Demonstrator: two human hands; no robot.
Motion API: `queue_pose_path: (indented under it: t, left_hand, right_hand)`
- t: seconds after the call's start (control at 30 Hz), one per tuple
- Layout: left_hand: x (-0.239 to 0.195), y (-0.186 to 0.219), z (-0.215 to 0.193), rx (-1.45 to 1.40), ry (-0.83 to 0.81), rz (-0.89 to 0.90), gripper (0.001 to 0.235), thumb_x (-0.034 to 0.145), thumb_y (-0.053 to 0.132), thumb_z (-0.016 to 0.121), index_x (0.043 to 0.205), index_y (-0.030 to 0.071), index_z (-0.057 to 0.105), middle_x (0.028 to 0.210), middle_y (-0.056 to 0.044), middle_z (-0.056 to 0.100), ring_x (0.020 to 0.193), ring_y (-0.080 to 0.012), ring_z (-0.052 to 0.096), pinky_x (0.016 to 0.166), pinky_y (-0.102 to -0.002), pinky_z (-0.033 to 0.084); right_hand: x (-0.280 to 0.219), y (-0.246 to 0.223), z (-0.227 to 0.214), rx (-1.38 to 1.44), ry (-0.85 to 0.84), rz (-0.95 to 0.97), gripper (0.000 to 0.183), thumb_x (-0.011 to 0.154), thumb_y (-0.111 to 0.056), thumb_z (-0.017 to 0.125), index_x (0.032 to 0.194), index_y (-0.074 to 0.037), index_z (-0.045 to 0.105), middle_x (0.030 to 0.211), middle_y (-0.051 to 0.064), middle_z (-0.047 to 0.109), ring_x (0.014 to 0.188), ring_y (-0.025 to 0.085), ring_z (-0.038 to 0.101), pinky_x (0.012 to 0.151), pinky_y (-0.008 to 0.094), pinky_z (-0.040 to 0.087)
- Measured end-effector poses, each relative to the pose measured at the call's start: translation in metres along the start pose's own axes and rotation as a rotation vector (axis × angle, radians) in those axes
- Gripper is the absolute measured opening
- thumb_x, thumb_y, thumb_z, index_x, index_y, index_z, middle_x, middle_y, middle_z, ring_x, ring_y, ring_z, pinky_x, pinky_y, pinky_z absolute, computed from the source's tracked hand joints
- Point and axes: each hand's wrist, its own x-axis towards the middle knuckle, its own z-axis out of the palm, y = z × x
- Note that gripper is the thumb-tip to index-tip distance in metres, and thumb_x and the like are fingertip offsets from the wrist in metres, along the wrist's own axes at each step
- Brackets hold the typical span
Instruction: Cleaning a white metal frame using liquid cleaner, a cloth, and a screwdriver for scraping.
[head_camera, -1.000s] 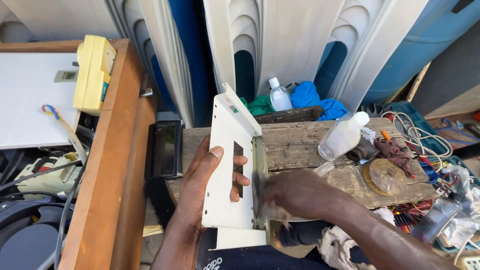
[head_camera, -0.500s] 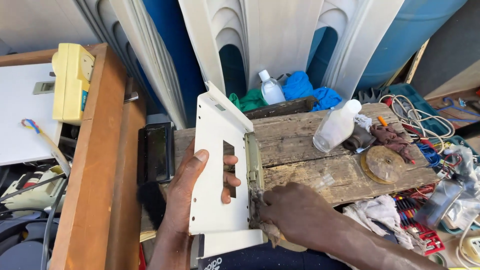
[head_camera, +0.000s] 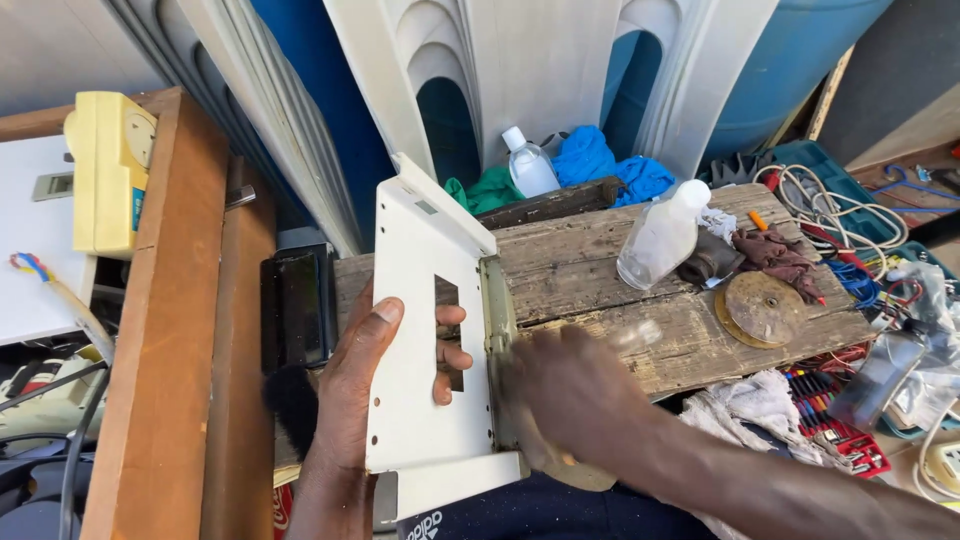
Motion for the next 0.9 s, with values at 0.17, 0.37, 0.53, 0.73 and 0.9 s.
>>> queue_pose_path:
  t: [0.17,0.37,0.53,0.73,0.9]
  left_hand:
    - [-0.004,0.001,-0.003,-0.052,-0.017,0.004,0.067,0.093,0.036,0.065,0.152,0.007,0.053,0.109,-0.029,0.076,0.071,-0.0346,0.074,0.044,-0.035,0.055]
    - [-0.001,-0.002,0.003,-0.046,0.014,-0.025,0.068,0.093,0.038,0.063,0.154,0.009,0.054,0.110,-0.030,0.077,0.071,-0.0348,0.074,0.043,-0.035,0.054]
    - [0.000,0.000,-0.001,-0.036,0.077,-0.050,0.056,0.095,0.035,0.061,0.134,-0.005,0.062,0.114,-0.031,0.078,0.072,-0.0385,0.073,0.043,-0.038,0.052]
    - [0.001,-0.002,-0.002,-0.021,0.002,-0.031,0.064,0.095,0.036,0.061,0.150,0.005,0.054,0.109,-0.028,0.076,0.072,-0.0347,0.074,0.043,-0.036,0.055]
    - [0.004,-0.004,0.002,-0.016,-0.012,-0.011,0.068,0.093,0.034,0.063,0.155,0.010,0.050,0.108,-0.027,0.073,0.066,-0.0323,0.073,0.041,-0.033,0.053]
  right_hand:
    - [-0.012,-0.011,-0.007,0.003,0.105,-0.112,0.008,0.092,-0.021,0.076,0.099,-0.022,0.079,0.097,0.005,0.075,0.085,0.028,0.071,0.070,0.045,0.058]
    - [-0.036,-0.016,0.017,0.212,0.146,-0.043,0.017,0.092,-0.025,0.073,0.108,-0.018,0.071,0.095,0.005,0.068,0.080,0.027,0.067,0.066,0.044,0.058]
    - [-0.017,0.013,0.032,0.333,0.295,0.138,0.018,0.089,-0.016,0.073,0.106,-0.020,0.076,0.101,0.008,0.064,0.086,0.034,0.063,0.070,0.050,0.055]
    - [-0.021,0.017,0.018,0.349,0.173,0.154,0.022,0.104,-0.031,0.061,0.117,-0.024,0.078,0.105,0.008,0.065,0.094,0.037,0.063,0.076,0.057,0.055]
    - [-0.003,0.012,0.031,0.240,0.282,0.280,0.024,0.094,-0.023,0.072,0.116,-0.027,0.079,0.097,0.004,0.067,0.092,0.031,0.068,0.076,0.050,0.055]
